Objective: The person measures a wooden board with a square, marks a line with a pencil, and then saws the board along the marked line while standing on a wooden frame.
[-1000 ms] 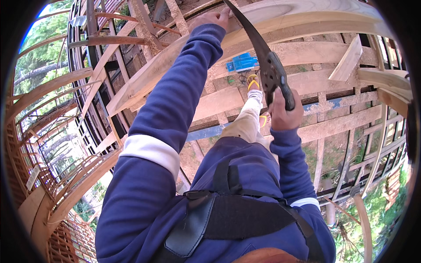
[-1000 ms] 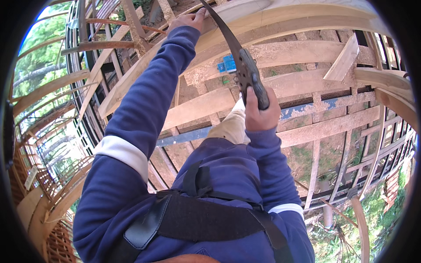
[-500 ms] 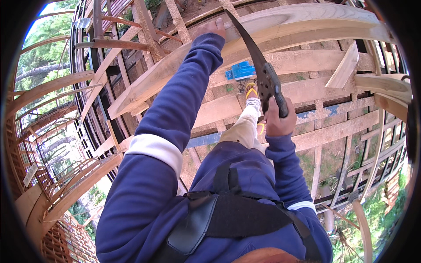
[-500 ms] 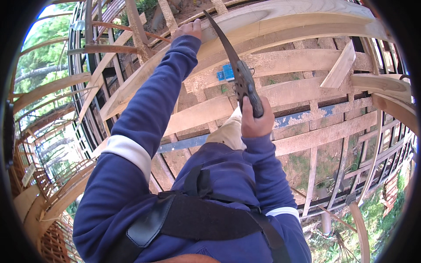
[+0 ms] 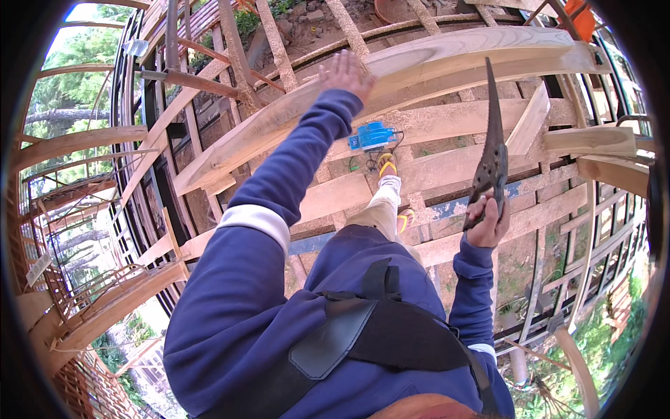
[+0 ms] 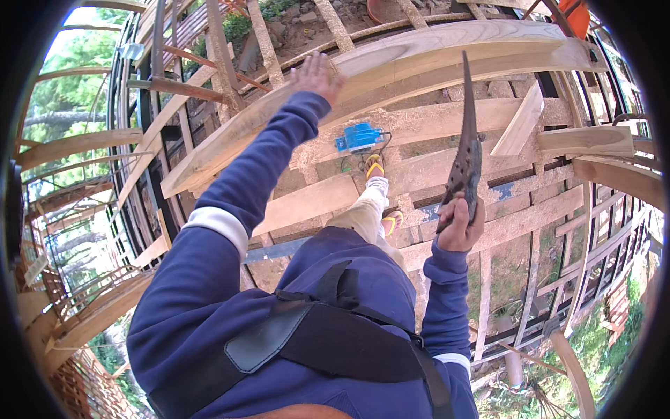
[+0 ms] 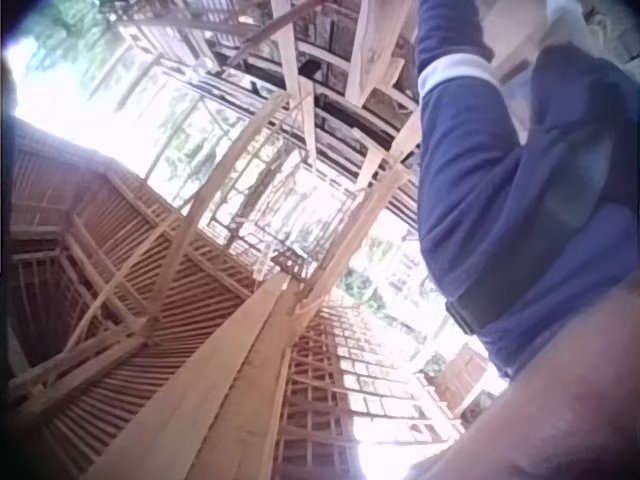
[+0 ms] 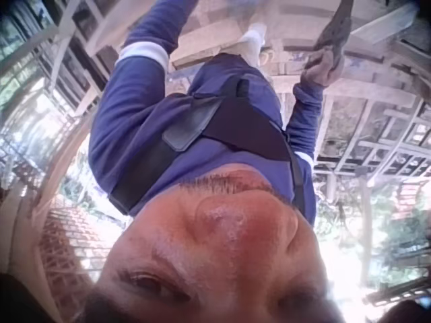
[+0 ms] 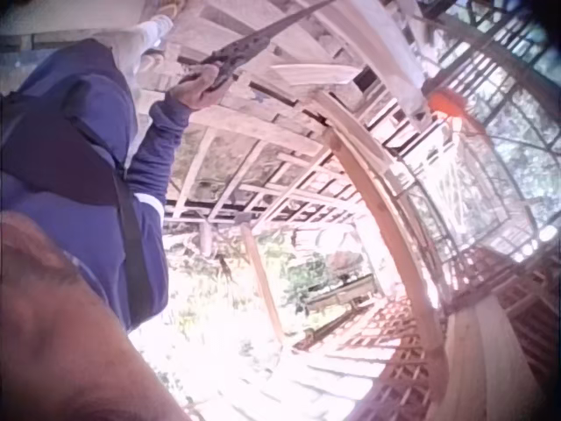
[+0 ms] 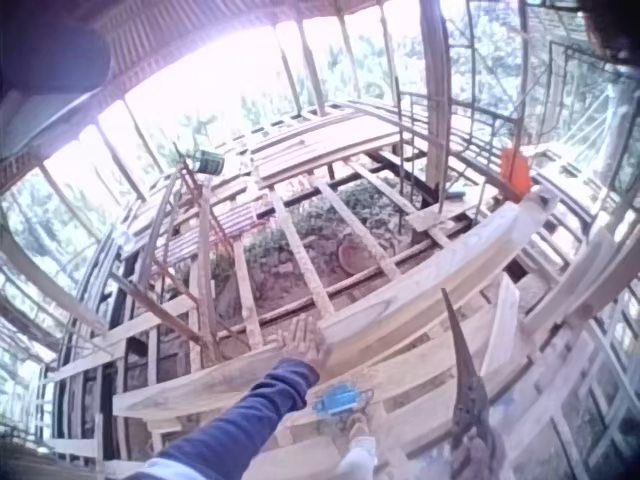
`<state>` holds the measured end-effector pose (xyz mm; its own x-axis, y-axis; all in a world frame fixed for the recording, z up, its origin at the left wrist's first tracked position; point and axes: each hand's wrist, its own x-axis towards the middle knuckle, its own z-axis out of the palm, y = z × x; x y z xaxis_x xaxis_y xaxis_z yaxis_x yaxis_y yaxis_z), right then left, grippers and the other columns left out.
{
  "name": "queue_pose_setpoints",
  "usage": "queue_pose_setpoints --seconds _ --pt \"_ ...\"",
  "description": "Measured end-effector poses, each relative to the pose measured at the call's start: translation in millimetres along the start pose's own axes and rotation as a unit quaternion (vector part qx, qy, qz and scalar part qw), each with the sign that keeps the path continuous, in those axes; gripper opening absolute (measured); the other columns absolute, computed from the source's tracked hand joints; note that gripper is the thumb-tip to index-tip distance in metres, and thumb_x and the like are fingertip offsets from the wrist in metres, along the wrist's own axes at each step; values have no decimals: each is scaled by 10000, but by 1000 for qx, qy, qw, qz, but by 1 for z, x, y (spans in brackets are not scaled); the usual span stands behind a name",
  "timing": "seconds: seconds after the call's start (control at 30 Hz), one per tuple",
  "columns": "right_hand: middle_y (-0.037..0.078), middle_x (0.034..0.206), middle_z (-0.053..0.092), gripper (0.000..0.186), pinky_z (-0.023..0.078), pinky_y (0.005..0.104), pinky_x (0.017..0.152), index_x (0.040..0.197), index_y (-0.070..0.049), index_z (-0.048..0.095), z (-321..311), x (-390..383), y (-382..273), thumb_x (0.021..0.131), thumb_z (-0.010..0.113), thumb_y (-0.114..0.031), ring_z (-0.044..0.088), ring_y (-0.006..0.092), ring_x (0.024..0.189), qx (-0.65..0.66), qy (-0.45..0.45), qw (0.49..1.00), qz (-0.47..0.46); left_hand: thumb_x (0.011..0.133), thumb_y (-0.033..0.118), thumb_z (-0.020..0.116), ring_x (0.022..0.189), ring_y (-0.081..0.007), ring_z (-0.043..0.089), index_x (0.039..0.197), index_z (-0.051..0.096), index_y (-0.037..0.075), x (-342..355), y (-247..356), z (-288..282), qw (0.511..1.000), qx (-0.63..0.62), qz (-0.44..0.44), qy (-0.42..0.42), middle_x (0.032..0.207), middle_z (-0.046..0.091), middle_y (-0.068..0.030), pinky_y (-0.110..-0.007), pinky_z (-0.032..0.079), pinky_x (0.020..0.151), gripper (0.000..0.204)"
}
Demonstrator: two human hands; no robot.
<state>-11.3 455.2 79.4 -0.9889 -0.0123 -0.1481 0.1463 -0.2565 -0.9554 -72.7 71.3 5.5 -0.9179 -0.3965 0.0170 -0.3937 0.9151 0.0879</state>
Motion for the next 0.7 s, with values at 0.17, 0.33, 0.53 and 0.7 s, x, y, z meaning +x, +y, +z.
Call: queue_pose_setpoints --seconds 0.17,0.33,0.53,0.7 --pt "53 712 567 261 443 259 590 1147 44 598 4 0 -10 975 521 -136 508 97 594 -77 -36 992 -97 954 353 606 1057 -365 667 1234 688 144 -101 99 -24 854 -243 359 -288 1151 723 -120 -458 489 1005 359" --pt "8 683 509 221 424 237 495 1164 42 584 42 14 -9 991 524 -79 445 67 528 -150 -103 983 26 873 281 735 1106 -376 639 1221 682 62 -110 30 -34 948 -293 117 41 1176 698 -187 -449 432 1096 415" --pt "8 702 539 421 543 256 546 1404 15 494 119 24 22 1033 590 -158 490 53 532 -43 -194 977 74 711 636 787 1441 -337 357 1511 409 110 -65 -93 -47 998 6 -64 -23 1517 433 -162 -488 257 1203 1029" --pt "31 751 566 371 560 274 595 1353 55 513 137 42 46 1044 548 -148 535 80 583 -48 -173 979 94 627 625 829 1257 -300 554 1342 569 114 -52 -92 -45 992 -1 -111 -67 1318 601 -147 -488 391 1082 916"
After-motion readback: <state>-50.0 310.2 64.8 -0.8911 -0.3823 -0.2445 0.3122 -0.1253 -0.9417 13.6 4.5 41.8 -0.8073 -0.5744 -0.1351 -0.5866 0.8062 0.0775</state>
